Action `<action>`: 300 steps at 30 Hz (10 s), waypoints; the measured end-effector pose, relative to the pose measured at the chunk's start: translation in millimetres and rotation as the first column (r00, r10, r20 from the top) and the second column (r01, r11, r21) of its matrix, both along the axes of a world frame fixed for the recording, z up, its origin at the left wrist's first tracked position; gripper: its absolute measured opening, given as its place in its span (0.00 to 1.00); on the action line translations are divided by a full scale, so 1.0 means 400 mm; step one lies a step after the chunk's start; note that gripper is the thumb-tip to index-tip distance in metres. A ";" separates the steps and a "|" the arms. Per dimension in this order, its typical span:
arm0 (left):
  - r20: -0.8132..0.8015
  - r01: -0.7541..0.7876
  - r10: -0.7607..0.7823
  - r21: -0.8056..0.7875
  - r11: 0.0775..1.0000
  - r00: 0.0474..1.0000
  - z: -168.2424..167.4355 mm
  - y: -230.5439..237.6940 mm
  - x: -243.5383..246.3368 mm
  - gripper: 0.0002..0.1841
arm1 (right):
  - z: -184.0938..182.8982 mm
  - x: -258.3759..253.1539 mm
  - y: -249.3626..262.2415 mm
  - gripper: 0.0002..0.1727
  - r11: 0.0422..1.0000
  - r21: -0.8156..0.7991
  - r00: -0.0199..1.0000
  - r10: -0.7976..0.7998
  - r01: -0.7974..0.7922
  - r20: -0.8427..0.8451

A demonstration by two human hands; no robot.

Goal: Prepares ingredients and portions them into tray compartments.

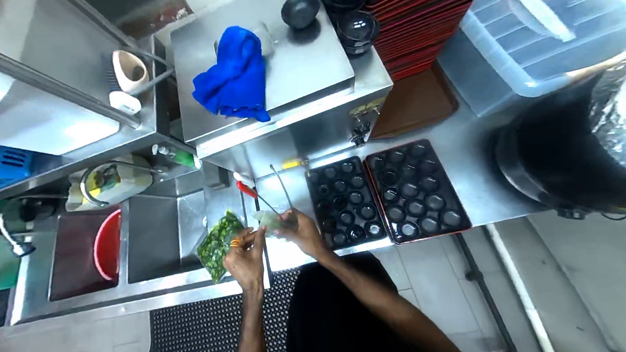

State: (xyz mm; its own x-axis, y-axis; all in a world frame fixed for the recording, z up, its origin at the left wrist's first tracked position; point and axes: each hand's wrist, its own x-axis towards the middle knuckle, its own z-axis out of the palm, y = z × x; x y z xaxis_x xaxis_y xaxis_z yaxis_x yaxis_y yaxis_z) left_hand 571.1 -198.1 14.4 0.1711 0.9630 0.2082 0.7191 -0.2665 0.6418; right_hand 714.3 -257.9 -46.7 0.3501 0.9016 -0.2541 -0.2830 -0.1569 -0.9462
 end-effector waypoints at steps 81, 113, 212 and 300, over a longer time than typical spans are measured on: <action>0.025 0.206 -0.277 -0.730 0.651 0.961 -0.229 0.025 0.004 0.37 | -0.133 0.455 -0.369 0.39 0.462 -0.543 0.641 -0.073 0.701 0.764; 0.055 0.095 -0.079 -0.720 0.688 0.995 -0.246 0.007 -0.054 0.27 | -0.186 0.519 -0.342 0.40 0.355 -0.556 0.514 0.212 0.751 0.831; 0.375 0.219 -0.023 -0.488 0.845 0.927 -0.342 0.158 -0.076 0.29 | -0.134 -0.017 0.046 0.26 0.790 -0.611 0.778 0.356 0.044 0.517; -0.125 0.035 -0.117 -0.522 0.852 0.985 -0.279 0.235 -0.011 0.38 | 0.135 0.153 -0.113 0.25 0.831 -0.547 0.490 0.520 -0.102 0.699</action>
